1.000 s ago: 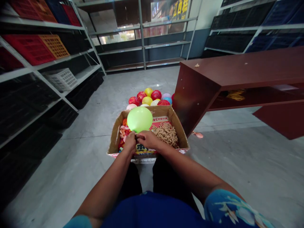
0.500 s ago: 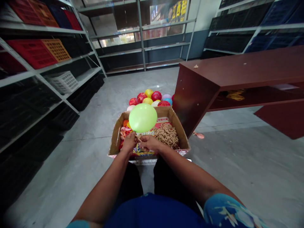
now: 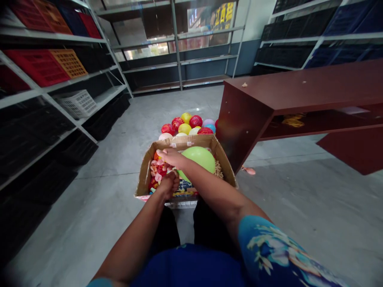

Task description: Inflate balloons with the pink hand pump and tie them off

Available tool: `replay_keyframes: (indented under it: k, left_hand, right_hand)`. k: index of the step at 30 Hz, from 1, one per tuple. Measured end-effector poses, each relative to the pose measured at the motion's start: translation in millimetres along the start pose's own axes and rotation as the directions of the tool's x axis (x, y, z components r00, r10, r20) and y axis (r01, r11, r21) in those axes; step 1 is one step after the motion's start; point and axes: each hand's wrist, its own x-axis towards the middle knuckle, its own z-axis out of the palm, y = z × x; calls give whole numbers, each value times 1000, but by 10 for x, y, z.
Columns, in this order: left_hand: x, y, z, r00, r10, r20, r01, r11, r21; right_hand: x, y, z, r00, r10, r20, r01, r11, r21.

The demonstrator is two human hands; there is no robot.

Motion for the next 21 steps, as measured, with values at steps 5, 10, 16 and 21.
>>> replay_keyframes:
  k: [5, 10, 16, 21]
  left_hand:
    - [-13, 72, -38, 990, -72, 119, 112, 918, -381]
    - [-37, 208, -109, 990, -51, 135, 116, 838, -533]
    - [-253, 408, -44, 973, -66, 222, 200, 724, -660]
    - [-369, 444, 46, 953, -47, 301, 255, 666, -701]
  right_hand:
    - [-397, 37, -82, 962, -245, 121, 215, 952, 217]
    - [-728, 598, -258, 976, -65, 206, 23, 979, 203]
    - [-411, 1060, -2, 971, 76, -226, 48, 866, 498]
    - [-280, 954, 218, 989, 51, -140, 33, 842, 539]
